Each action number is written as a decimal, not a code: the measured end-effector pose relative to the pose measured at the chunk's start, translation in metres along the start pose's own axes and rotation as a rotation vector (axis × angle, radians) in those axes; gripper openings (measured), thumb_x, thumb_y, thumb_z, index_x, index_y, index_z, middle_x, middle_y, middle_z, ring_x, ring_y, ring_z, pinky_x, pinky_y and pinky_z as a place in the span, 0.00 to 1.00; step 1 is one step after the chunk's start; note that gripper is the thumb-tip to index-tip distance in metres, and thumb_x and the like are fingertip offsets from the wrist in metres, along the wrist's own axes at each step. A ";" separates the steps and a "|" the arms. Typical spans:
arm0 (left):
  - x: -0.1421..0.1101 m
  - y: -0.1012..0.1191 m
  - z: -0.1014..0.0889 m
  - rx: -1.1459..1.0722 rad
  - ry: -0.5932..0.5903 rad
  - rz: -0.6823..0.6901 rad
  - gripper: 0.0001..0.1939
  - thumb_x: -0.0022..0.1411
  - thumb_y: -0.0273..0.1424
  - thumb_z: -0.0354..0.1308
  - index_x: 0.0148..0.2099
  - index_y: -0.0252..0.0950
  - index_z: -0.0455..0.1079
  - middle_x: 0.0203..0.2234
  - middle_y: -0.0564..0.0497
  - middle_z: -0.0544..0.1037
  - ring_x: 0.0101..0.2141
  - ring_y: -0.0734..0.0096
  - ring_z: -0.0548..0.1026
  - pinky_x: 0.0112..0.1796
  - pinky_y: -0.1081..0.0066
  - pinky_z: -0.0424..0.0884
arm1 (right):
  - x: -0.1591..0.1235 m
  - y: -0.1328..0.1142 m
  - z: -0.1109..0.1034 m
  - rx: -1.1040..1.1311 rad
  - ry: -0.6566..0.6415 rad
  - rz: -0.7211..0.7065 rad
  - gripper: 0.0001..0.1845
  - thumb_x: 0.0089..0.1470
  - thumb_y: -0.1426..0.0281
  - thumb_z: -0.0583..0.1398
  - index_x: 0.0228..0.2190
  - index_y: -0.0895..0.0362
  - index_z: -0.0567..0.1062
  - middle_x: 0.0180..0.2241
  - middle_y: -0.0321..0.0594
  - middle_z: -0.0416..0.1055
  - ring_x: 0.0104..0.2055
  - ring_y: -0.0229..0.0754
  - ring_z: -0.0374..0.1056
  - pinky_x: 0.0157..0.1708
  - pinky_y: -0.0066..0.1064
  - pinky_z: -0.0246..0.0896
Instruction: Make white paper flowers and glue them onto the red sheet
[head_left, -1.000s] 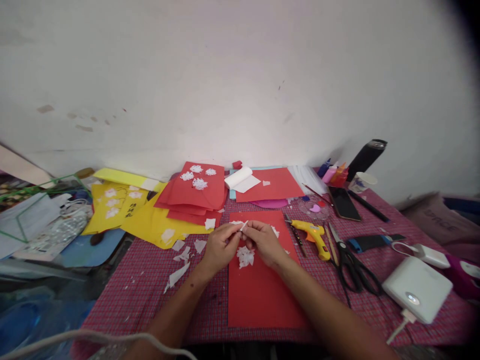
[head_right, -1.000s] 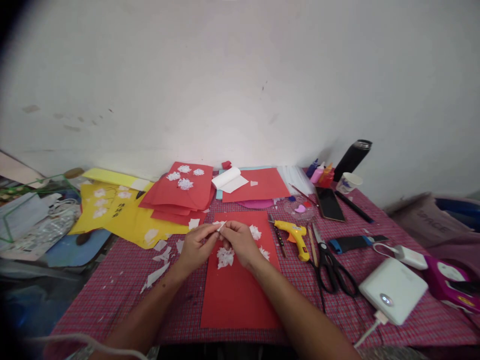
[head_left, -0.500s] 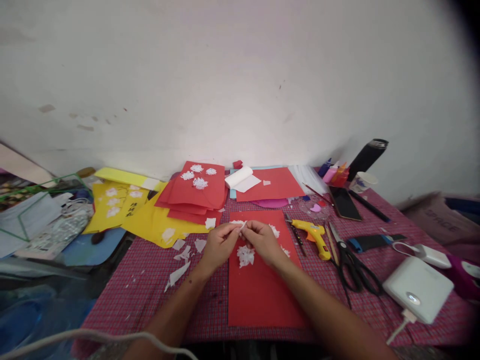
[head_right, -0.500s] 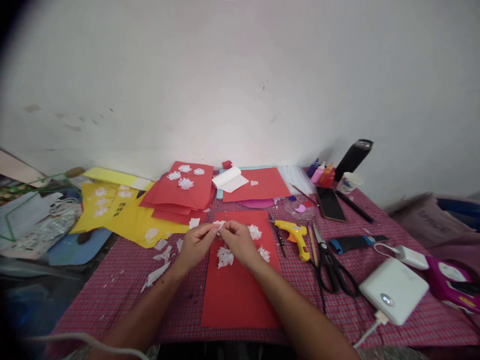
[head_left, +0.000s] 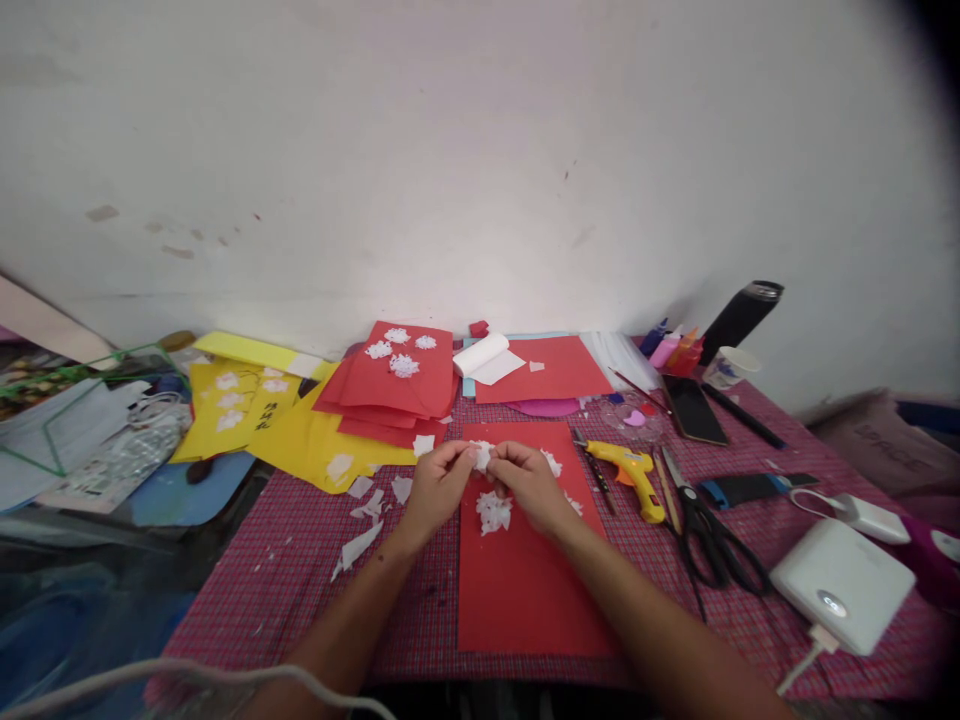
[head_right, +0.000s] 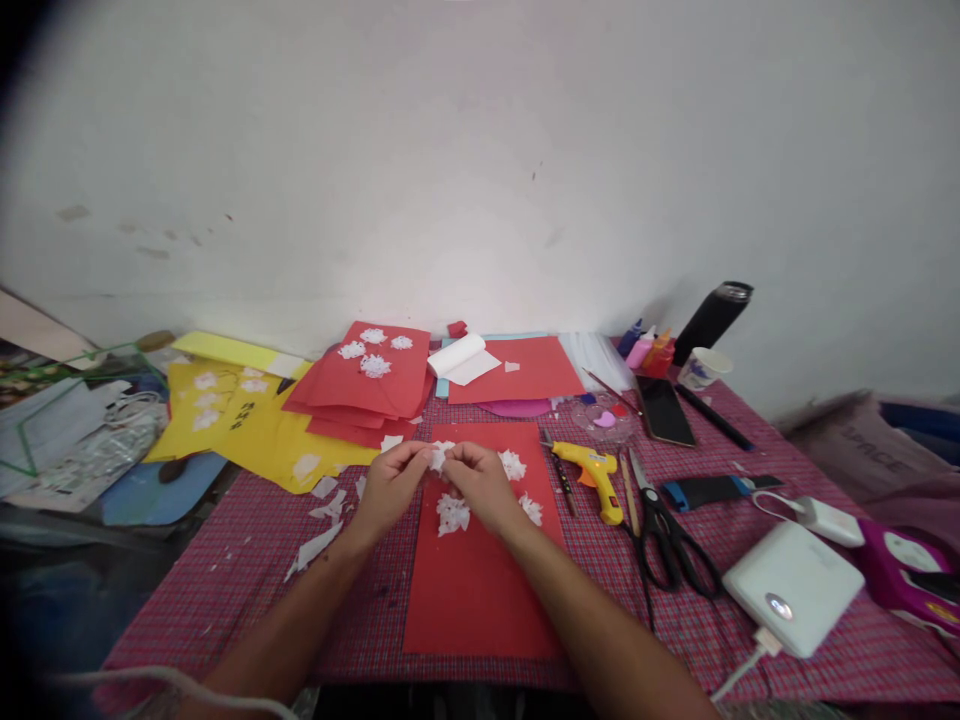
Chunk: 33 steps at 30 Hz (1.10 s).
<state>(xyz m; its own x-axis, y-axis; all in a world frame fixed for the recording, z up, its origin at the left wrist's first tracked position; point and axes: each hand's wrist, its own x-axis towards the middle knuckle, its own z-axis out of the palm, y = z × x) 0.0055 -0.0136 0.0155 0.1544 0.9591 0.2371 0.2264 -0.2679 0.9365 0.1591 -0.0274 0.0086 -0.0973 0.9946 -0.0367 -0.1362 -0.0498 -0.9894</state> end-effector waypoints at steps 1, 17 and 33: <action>0.000 0.000 -0.001 -0.015 0.000 -0.011 0.13 0.64 0.35 0.52 0.37 0.33 0.75 0.28 0.51 0.77 0.29 0.73 0.72 0.32 0.75 0.67 | 0.000 -0.001 0.000 0.010 -0.003 0.005 0.08 0.48 0.67 0.60 0.22 0.56 0.69 0.17 0.31 0.65 0.17 0.32 0.56 0.17 0.25 0.49; 0.001 -0.001 -0.002 -0.032 0.018 -0.024 0.12 0.64 0.35 0.53 0.37 0.33 0.73 0.27 0.53 0.75 0.29 0.74 0.70 0.32 0.76 0.66 | -0.001 -0.005 -0.004 0.047 -0.077 0.011 0.04 0.46 0.72 0.58 0.21 0.57 0.70 0.16 0.32 0.65 0.17 0.34 0.58 0.19 0.26 0.50; -0.001 -0.002 -0.002 0.104 0.107 0.101 0.08 0.62 0.33 0.55 0.37 0.35 0.74 0.30 0.51 0.78 0.31 0.73 0.73 0.35 0.74 0.68 | 0.004 0.000 -0.004 -0.158 0.049 -0.004 0.17 0.52 0.61 0.60 0.19 0.56 0.65 0.13 0.31 0.63 0.16 0.34 0.56 0.18 0.26 0.50</action>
<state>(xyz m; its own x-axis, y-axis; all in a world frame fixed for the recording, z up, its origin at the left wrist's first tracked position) 0.0028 -0.0134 0.0136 0.0798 0.9294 0.3602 0.3139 -0.3664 0.8759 0.1631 -0.0230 0.0080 -0.0486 0.9982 -0.0361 0.0206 -0.0351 -0.9992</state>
